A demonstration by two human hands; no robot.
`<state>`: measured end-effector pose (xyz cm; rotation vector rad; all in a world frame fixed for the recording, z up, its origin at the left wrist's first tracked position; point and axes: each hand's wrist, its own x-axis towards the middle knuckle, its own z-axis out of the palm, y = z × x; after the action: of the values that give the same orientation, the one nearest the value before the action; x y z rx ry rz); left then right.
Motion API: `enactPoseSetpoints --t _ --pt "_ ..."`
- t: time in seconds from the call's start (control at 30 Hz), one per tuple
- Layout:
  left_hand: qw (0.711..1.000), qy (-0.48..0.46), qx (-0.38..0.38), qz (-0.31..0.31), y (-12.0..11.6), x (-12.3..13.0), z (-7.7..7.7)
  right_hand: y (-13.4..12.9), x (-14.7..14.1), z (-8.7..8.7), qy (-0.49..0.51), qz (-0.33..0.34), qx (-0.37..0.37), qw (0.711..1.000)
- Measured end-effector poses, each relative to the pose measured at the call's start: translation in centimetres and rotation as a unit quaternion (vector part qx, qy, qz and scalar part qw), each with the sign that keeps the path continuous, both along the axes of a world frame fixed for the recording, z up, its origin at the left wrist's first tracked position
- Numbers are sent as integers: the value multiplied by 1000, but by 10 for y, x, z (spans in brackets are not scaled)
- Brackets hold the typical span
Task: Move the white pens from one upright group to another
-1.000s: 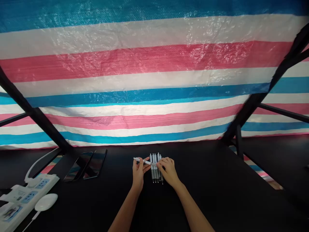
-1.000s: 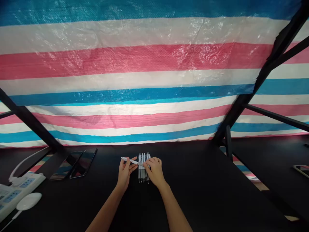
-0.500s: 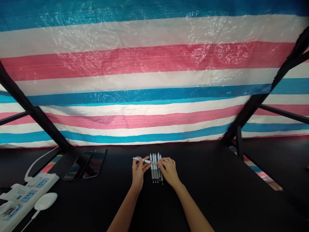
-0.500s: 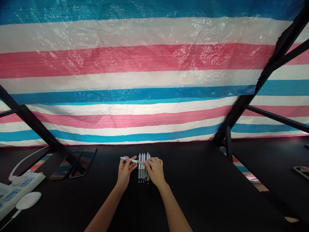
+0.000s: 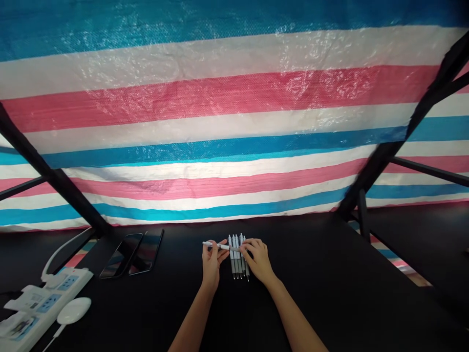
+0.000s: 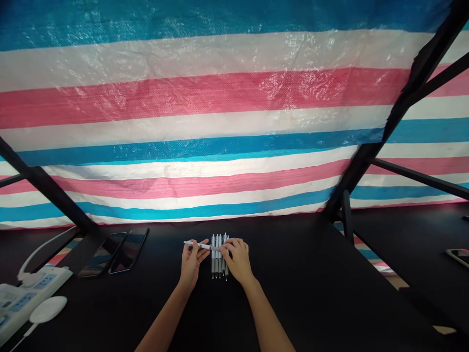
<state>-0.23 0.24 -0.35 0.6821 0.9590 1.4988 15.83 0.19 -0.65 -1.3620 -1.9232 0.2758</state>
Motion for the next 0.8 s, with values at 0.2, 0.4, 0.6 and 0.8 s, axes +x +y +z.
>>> enactPoseSetpoints --t 0.2,0.4,0.6,0.8 --pt "1000 11 -10 3 0 2 2 0 0 0 -18 10 7 1000" --pt "1000 5 -18 13 0 2 3 0 0 1 1 -3 9 1000" --pt "1000 5 -18 8 -2 1 3 0 -1 -1 -18 4 16 1000" --pt "1000 6 -16 9 -2 0 3 0 -2 -1 -21 29 4 999"
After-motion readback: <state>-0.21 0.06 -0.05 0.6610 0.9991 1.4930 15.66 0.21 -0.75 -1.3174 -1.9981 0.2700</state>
